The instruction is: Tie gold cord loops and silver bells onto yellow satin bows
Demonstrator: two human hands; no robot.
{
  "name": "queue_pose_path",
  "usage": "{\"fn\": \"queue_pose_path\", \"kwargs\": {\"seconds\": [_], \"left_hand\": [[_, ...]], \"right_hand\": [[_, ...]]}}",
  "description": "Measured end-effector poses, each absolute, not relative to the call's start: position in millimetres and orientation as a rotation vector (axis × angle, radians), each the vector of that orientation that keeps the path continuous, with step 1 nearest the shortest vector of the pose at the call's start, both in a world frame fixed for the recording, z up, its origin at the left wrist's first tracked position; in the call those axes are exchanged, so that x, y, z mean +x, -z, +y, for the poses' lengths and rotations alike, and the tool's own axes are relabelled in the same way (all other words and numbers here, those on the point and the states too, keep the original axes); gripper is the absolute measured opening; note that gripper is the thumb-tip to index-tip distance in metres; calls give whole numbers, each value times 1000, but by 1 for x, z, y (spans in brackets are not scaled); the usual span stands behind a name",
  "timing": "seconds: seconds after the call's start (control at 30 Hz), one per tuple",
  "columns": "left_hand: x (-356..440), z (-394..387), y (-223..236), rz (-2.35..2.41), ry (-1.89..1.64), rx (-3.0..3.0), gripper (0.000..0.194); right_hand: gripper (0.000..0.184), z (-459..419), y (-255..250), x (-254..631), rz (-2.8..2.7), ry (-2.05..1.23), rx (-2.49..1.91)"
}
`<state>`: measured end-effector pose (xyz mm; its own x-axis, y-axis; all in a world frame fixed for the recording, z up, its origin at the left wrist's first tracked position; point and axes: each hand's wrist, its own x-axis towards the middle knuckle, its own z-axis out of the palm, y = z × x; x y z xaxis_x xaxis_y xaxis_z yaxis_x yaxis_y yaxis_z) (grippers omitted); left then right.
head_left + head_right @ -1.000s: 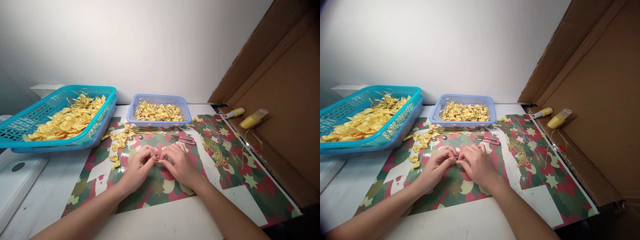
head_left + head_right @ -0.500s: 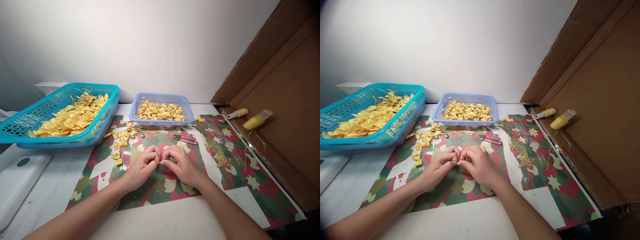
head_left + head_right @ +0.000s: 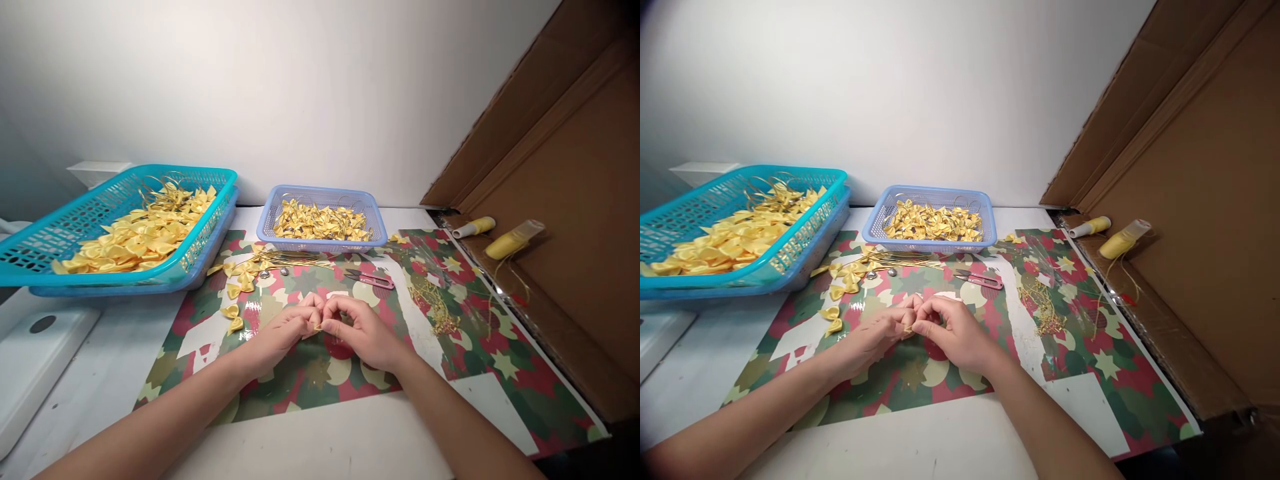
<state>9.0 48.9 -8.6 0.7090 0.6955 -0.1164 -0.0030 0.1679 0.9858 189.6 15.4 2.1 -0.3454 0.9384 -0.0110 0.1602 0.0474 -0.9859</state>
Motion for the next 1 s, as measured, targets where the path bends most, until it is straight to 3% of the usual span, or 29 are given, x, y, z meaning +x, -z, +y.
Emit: {"fn": "queue_pose_path", "kwargs": {"seconds": [0.17, 0.43, 1.0], "left_hand": [[11, 48, 8, 635, -564, 1210, 18], [11, 46, 13, 758, -627, 1266, 21], [11, 44, -2, 879, -610, 1485, 24]], "right_hand": [[14, 18, 2, 185, -1582, -1312, -1136], [17, 12, -1, 182, -1734, -622, -1160], [16, 12, -1, 187, -1933, -614, -1224]]}}
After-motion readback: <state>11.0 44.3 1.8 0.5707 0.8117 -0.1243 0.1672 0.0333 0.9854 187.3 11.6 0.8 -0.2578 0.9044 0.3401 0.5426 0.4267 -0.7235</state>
